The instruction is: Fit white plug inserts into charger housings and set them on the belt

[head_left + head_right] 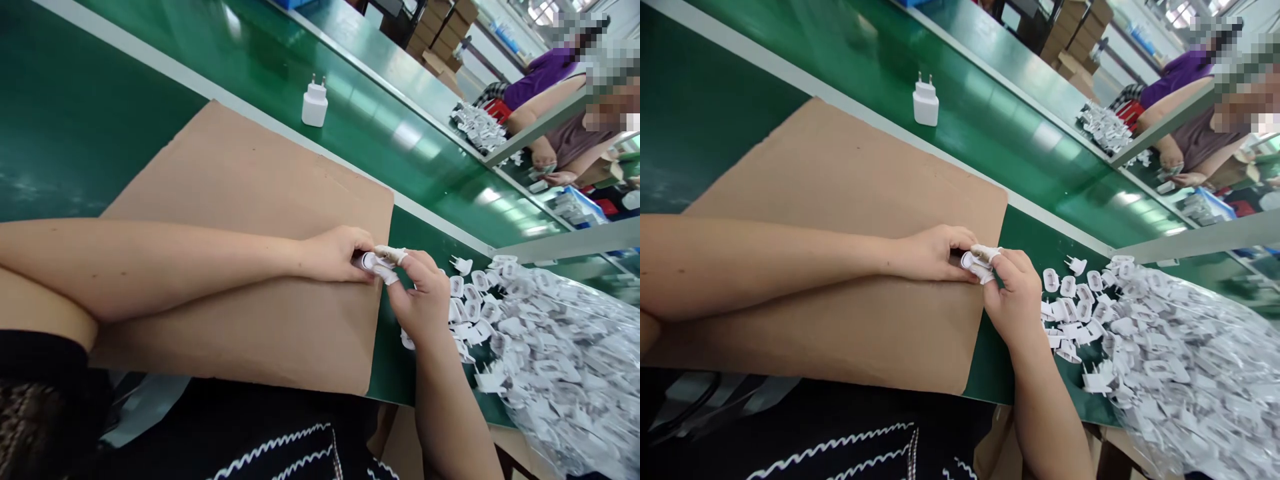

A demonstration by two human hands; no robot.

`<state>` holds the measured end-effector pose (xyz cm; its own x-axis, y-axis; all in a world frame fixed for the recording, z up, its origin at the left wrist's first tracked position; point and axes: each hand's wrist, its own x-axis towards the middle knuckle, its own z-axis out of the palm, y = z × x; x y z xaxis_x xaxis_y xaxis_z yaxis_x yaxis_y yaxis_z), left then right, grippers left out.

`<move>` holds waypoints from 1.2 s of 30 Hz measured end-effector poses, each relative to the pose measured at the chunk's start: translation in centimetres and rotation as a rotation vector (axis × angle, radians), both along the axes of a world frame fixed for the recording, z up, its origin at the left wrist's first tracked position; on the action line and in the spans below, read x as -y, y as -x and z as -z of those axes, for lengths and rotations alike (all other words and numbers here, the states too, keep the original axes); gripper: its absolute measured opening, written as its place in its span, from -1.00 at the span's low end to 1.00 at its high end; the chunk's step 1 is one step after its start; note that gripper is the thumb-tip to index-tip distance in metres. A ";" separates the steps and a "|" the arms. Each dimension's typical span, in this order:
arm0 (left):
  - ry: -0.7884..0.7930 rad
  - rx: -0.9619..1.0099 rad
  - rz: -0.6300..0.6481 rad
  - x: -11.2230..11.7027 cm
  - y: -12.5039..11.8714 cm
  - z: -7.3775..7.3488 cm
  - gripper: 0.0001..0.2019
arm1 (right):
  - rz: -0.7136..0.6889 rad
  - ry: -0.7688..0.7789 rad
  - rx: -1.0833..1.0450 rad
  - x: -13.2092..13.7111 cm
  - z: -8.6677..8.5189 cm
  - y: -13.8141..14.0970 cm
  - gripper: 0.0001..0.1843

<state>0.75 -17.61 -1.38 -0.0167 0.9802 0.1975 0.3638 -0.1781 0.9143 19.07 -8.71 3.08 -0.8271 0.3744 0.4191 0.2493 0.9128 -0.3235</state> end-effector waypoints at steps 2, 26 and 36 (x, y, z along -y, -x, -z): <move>-0.011 0.018 0.007 -0.1 0.0 0.0 -0.83 | 0.017 -0.027 -0.035 0.2 0.0 0.1 -0.75; 0.230 0.061 0.289 -0.3 3.3 -2.2 -0.69 | 0.033 -0.033 -0.086 0.1 1.4 0.1 -0.73; 0.304 0.193 -0.184 0.2 -0.5 -1.9 -0.67 | 0.054 0.012 -0.122 0.4 1.2 0.1 -0.72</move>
<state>1.23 -17.81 0.48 -0.2062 0.9705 -0.1251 0.1806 0.1634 0.9699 19.01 -9.08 1.91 -0.7490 0.4223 0.5106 0.2560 0.8952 -0.3649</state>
